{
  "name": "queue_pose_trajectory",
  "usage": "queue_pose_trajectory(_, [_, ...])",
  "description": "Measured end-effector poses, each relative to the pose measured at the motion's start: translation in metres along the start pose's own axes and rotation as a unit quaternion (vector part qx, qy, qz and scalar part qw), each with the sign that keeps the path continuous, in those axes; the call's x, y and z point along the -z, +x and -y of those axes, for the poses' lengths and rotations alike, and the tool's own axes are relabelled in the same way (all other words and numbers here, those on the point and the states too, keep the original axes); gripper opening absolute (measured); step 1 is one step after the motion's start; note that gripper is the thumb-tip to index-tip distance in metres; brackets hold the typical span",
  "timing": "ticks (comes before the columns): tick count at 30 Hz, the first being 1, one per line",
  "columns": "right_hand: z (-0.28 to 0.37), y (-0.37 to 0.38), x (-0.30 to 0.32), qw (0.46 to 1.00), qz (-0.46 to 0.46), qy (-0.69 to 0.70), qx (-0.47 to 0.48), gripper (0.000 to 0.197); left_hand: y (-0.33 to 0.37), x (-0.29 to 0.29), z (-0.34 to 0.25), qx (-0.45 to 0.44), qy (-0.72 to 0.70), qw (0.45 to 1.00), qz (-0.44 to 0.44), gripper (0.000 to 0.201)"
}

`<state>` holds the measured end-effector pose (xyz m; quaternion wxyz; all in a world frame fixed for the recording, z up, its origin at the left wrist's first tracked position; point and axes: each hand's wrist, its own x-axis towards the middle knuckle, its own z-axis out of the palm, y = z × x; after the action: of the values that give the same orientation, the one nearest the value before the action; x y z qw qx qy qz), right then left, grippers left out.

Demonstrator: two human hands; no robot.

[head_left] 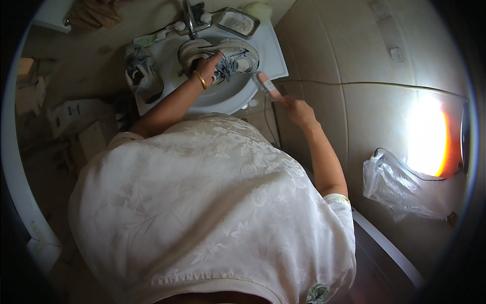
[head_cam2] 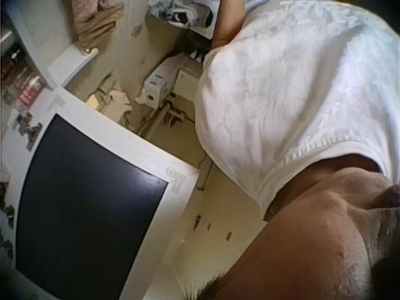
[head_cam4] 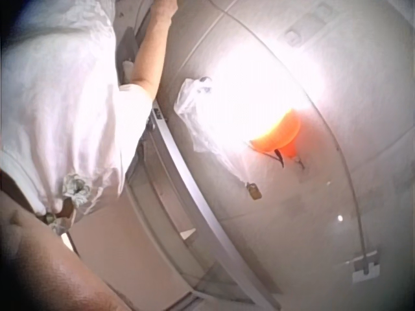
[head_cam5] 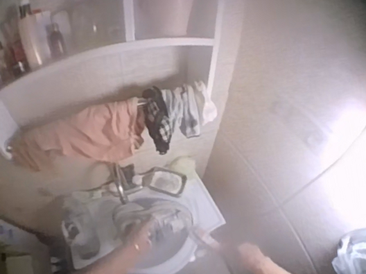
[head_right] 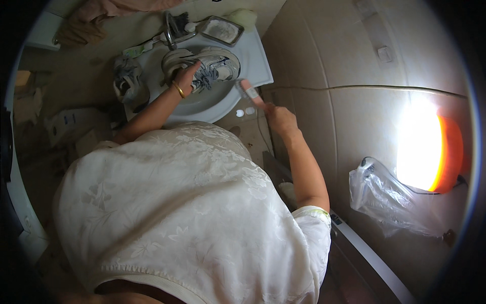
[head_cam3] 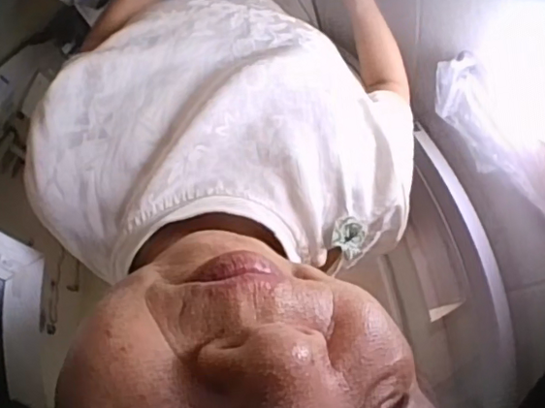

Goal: The person cleans a shoe in a sink, scrubbing the sole and upper surfaces using a brush while turning the shoe by hand.

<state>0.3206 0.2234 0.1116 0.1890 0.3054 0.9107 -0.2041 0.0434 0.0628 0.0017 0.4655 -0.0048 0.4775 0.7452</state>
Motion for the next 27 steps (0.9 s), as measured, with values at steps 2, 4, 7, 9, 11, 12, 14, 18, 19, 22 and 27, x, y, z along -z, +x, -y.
queue_pose_trajectory(2, [0.003,-0.005,-0.002,0.999,0.041,0.002,0.005,0.029,-0.001,-0.002,0.002,-0.031,0.013,0.999,-0.02,0.041])
queue_pose_trajectory(4, [-0.009,-0.005,-0.018,0.996,-0.027,0.056,0.065,0.03,-0.016,-0.027,-0.011,-0.015,0.024,0.999,-0.034,0.042])
queue_pose_trajectory(7, [-0.016,-0.009,0.005,0.853,0.211,0.466,-0.104,0.031,-0.006,-0.013,-0.007,-0.002,0.079,0.995,-0.065,0.041])
queue_pose_trajectory(9, [-0.022,-0.026,0.007,0.777,0.216,0.58,-0.117,0.032,-0.007,-0.017,-0.008,0.008,0.126,0.99,-0.064,0.04])
queue_pose_trajectory(11, [-0.02,-0.038,0.011,0.686,0.218,0.683,-0.127,0.033,-0.023,-0.039,-0.012,-0.045,0.245,0.966,-0.069,0.035])
queue_pose_trajectory(12, [-0.015,-0.042,0.018,0.68,0.161,0.705,-0.122,0.033,-0.021,-0.04,-0.009,-0.045,0.242,0.966,-0.073,0.035])
queue_pose_trajectory(14, [-0.016,-0.04,0.023,0.674,0.101,0.721,-0.119,0.033,-0.012,-0.041,0.002,-0.016,0.144,0.989,-0.014,0.032])
queue_pose_trajectory(18, [-0.024,-0.02,0.032,0.93,-0.087,0.358,-0.014,0.032,-0.005,-0.051,0.016,0.05,0.041,0.997,0.039,0.028])
queue_pose_trajectory(19, [-0.017,-0.021,0.043,0.966,-0.134,0.222,0.018,0.031,-0.006,-0.051,0.017,0.048,0.038,0.998,0.034,0.028])
queue_pose_trajectory(22, [-0.013,-0.016,0.05,0.978,-0.194,0.044,0.068,0.03,-0.005,-0.051,0.02,0.04,0.067,0.995,0.057,0.028])
queue_pose_trajectory(27, [0.05,0.017,0.046,0.981,-0.162,-0.072,0.084,0.03,-0.008,-0.051,0.026,0.045,0.202,0.978,0.038,0.024])
